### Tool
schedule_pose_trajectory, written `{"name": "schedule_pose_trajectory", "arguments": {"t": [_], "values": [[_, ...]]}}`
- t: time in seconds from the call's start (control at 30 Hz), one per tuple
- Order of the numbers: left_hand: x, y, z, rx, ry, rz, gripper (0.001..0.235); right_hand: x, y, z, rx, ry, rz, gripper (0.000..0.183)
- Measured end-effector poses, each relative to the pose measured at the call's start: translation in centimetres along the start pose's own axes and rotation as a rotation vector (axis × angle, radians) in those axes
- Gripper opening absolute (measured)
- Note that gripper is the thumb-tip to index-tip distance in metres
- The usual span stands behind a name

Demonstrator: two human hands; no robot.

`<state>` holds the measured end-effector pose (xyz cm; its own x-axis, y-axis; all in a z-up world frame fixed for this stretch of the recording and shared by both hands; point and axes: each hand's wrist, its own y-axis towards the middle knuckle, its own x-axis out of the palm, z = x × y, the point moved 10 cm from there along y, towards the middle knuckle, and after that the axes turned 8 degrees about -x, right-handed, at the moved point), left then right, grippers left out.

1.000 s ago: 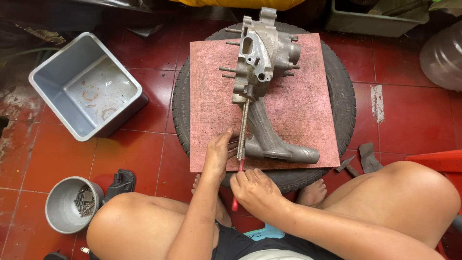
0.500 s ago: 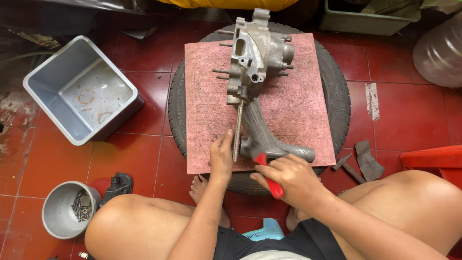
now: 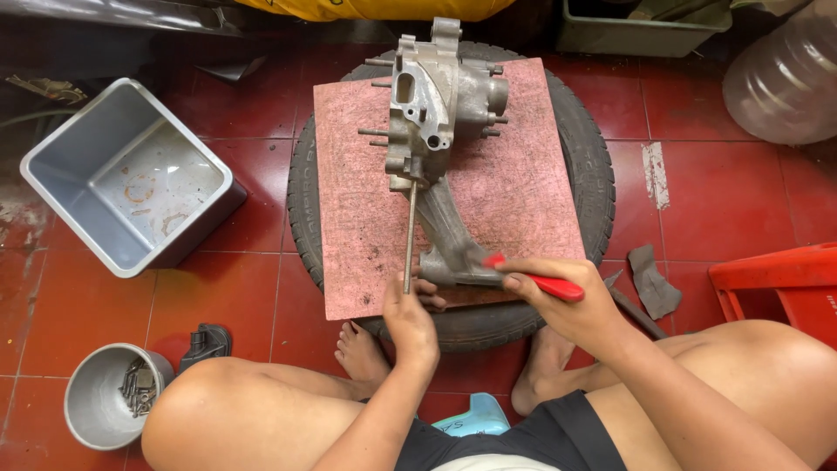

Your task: Cleaning and assembling motorcycle engine casing components using a brush and hammer on a workshop floor.

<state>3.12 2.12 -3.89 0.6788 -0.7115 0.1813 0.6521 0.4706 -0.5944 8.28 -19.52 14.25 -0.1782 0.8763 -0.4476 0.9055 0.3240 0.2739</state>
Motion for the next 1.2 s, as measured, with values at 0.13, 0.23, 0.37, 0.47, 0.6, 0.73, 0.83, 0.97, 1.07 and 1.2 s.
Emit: {"name": "schedule_pose_trajectory", "arguments": {"t": [0.13, 0.23, 0.37, 0.47, 0.6, 0.73, 0.83, 0.97, 1.07, 1.2], "values": [[2.9, -3.1, 3.7, 0.378, 0.351, -0.079, 0.015, 0.6, 1.0, -0.3, 0.060, -0.014, -0.110, 0.018], [6.4, -7.9, 8.5, 1.073, 0.566, -0.200, 0.022, -0.2, 1.1, 0.7, 0.159, 0.054, -0.039, 0.032], [8.1, -6.8, 8.3, 1.187, 0.812, -0.260, 0.030, -0.2, 1.6, 0.6, 0.171, -0.083, -0.140, 0.016], [8.6, -6.2, 7.7, 1.243, 0.939, -0.252, 0.027, -0.4, 1.5, 1.7, 0.245, -0.087, -0.173, 0.021], [9.4, -6.2, 6.7, 1.264, 1.036, -0.303, 0.026, 0.0, 2.0, 1.9, 0.227, -0.075, -0.230, 0.023], [9.9, -6.2, 6.6, 1.254, 1.085, -0.309, 0.025, -1.5, 1.5, 3.1, 0.308, -0.104, -0.144, 0.022], [9.9, -6.0, 6.5, 1.233, 1.128, -0.300, 0.025, -2.0, 1.8, 3.3, 0.287, 0.048, 0.034, 0.015], [10.2, -6.0, 6.6, 1.253, 1.139, -0.292, 0.026, -1.5, 1.5, 4.0, 0.337, 0.022, -0.070, 0.024], [10.3, -6.2, 6.8, 1.271, 1.170, -0.281, 0.027, -1.6, 1.9, 5.3, 0.362, 0.010, -0.043, 0.024], [10.6, -6.5, 6.0, 1.314, 1.261, -0.269, 0.029, -1.5, 2.6, 5.1, 0.519, -0.202, -0.321, 0.028]]}}
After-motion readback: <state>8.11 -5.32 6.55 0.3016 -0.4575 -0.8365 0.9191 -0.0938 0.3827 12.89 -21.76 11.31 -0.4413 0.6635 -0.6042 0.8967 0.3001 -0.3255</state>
